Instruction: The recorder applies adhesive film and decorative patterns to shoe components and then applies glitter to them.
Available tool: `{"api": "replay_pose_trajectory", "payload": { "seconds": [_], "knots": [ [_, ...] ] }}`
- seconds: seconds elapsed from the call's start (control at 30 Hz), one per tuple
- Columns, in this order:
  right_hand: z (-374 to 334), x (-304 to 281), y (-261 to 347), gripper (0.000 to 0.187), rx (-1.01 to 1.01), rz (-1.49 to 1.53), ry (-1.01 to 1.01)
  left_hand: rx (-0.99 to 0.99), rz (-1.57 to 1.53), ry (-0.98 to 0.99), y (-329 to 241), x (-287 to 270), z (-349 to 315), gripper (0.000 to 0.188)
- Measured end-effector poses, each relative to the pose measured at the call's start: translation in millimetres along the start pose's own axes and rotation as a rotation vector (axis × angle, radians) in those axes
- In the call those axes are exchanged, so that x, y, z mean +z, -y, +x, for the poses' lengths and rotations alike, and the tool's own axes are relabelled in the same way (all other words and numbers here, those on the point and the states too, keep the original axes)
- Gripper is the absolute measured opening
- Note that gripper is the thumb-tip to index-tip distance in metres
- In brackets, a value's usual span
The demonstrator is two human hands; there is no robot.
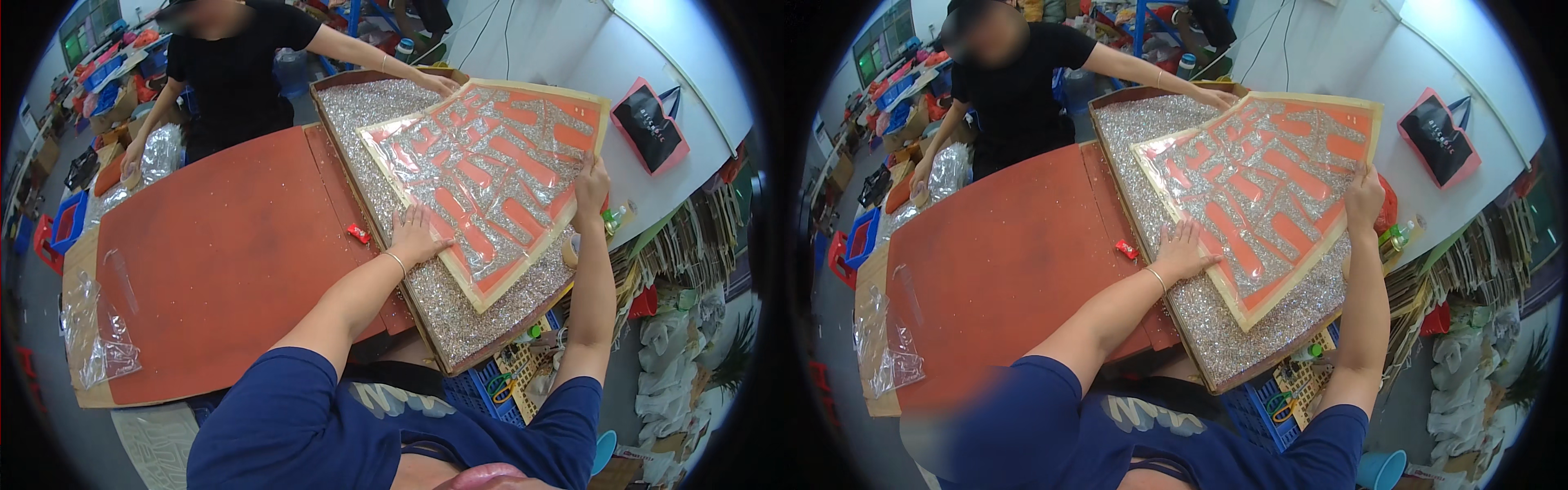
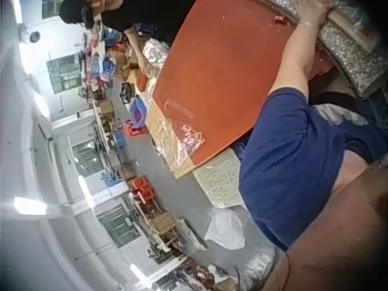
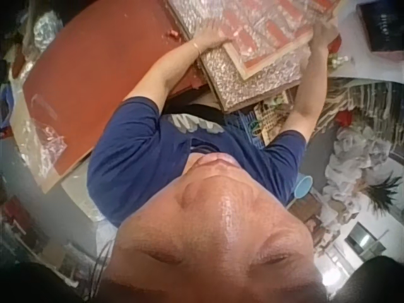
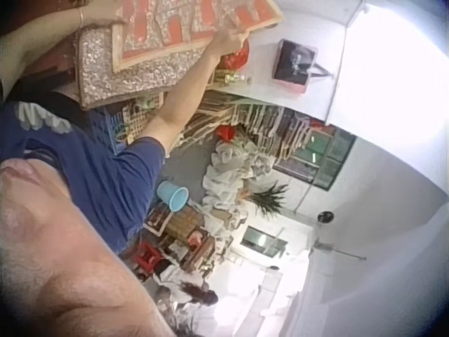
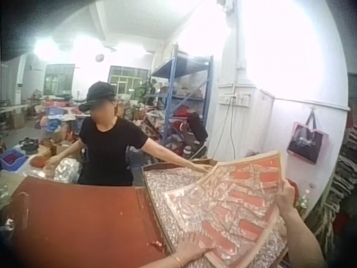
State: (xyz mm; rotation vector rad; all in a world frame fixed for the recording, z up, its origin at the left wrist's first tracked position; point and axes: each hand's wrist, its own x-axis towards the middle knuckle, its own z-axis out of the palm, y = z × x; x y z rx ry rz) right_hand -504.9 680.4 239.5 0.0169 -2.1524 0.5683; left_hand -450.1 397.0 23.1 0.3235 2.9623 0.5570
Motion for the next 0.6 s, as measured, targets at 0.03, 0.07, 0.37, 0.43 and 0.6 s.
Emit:
{"api": "replay_pose_trajectory", "payload": {
  "seconds": [0.03,0.07,0.37,0.43,0.6],
  "knots": [
    [3.4,-2.2,4.7,0.038,-0.001,0.001,-0.011,0.006,0.005,-0.008,0.8,1.8,2.8,0.106],
    [6.4,-4.2,9.5,0.038,0.004,-0.016,-0.024,0.001,-0.025,-0.034,1.9,4.8,5.9,0.106],
    [48.7,-39.7,14.5,0.038,-0.029,-0.020,-0.187,-0.055,0.061,0.003,17.3,-5.7,28.2,0.097],
    [60.6,-55.0,16.3,0.038,-0.048,-0.010,-0.231,-0.071,0.067,-0.023,17.1,-9.5,37.3,0.087],
    [72.0,-90.2,29.4,0.038,0.014,0.053,-0.340,0.179,0.157,0.054,17.6,-19.8,80.4,0.084]
  ]
}}
